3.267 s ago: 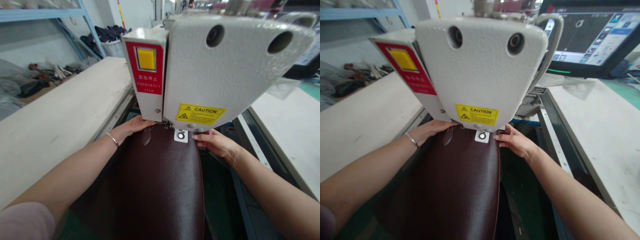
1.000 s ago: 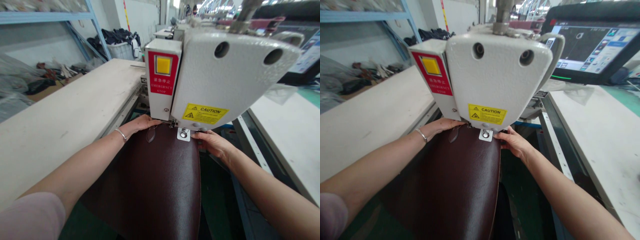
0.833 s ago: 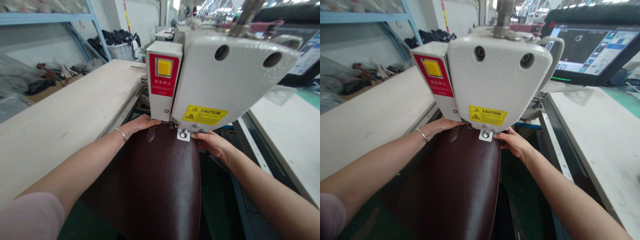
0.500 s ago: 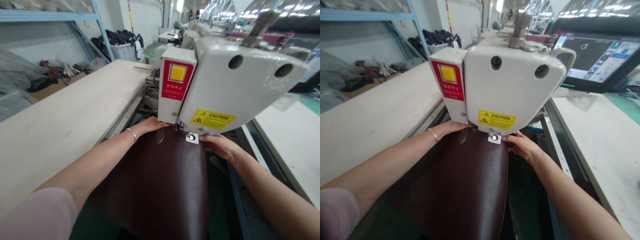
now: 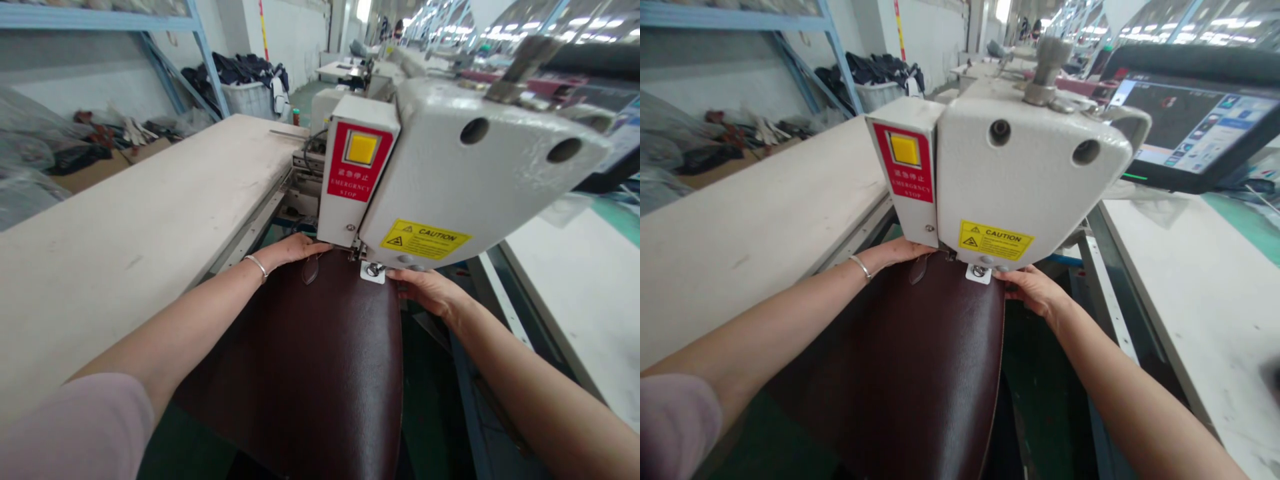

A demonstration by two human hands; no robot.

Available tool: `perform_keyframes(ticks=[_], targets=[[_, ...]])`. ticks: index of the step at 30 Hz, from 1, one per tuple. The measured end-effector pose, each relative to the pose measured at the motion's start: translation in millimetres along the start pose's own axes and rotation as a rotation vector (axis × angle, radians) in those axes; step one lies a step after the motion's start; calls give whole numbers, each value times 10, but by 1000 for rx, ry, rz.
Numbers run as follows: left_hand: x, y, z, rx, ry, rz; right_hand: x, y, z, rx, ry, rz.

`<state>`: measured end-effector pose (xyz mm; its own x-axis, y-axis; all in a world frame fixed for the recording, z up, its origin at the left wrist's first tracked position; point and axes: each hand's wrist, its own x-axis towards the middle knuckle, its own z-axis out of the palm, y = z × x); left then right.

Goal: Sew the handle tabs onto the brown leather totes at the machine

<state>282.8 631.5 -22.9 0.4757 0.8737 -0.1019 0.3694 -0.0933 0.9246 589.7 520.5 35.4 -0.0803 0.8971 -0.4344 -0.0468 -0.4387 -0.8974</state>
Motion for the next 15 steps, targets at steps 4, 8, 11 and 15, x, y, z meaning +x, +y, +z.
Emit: perform_keyframes(ticks=[4, 8, 11, 15], targets=[[-66, 109, -15, 84, -22, -61, 28, 43, -32, 15, -13, -9], [-176, 250, 11, 151, 19, -101, -2, 72, -36, -10, -19, -67], [-244, 321, 28, 159, 26, -43, -79, 94, 12, 2, -22, -89], [-241, 411, 33, 163, 61, 3, -74, 161, 52, 45, -8, -126]])
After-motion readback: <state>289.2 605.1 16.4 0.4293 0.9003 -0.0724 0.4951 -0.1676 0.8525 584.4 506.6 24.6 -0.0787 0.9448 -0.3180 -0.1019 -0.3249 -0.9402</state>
